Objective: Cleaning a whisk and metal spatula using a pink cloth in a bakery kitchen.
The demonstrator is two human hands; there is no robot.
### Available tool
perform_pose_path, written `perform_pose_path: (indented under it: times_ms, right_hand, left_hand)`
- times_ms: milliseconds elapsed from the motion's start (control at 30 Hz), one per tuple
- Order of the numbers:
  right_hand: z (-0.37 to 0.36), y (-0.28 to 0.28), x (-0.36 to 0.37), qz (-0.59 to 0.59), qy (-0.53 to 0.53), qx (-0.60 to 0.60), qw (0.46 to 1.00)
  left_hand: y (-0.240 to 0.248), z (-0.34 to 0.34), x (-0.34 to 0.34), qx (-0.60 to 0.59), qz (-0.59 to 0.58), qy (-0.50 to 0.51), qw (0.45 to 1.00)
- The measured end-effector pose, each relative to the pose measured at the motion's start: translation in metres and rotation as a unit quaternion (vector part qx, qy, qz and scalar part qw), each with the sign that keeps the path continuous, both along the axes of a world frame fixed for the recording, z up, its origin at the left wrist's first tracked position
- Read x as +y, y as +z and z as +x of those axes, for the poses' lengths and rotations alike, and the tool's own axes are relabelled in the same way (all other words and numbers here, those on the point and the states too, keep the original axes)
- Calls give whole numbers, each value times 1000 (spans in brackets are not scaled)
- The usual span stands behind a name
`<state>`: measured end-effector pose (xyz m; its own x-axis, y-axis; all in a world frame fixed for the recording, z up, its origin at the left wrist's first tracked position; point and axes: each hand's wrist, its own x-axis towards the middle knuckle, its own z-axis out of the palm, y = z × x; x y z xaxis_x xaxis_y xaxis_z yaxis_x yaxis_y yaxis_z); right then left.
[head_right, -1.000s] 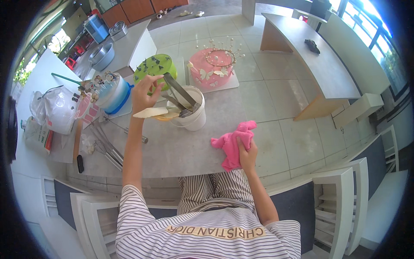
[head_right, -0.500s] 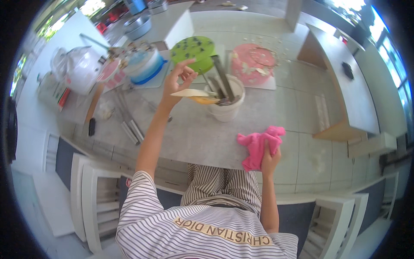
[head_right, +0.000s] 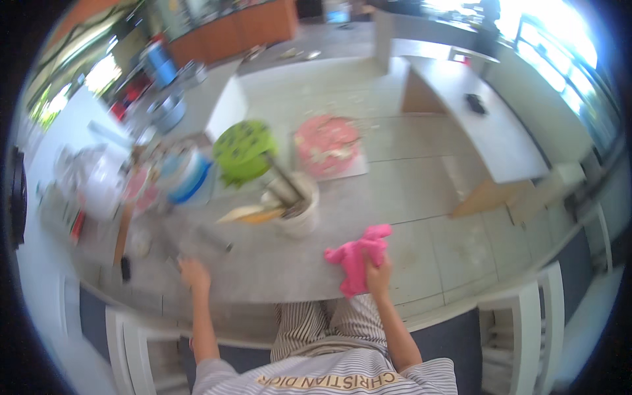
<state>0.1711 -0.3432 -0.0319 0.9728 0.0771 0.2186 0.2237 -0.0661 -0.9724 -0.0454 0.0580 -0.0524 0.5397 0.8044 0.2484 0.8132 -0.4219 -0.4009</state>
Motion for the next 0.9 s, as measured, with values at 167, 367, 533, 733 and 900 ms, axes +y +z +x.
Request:
perform_pose_path:
  times_ms: [167,367,533,733,900]
  right_hand:
    - [1,-2,-12,-5,-19,30,999]
    - [1,-1,-14,18,4,25,1000]
    - [0,-1,-11,22,22,24,999]
    - [-2,6,-14,28,24,33,999]
    - [-2,8,-14,24,26,26,999]
  left_hand:
    - [27,30,-32,-11,-64,36,997]
    - [27,45,-46,-25,-117,61,991]
    - [34,43,-48,-33,-138,101,985]
    - [37,30,-54,-27,-97,107,989]
    - [11,6,-29,-126,-19,30,991]
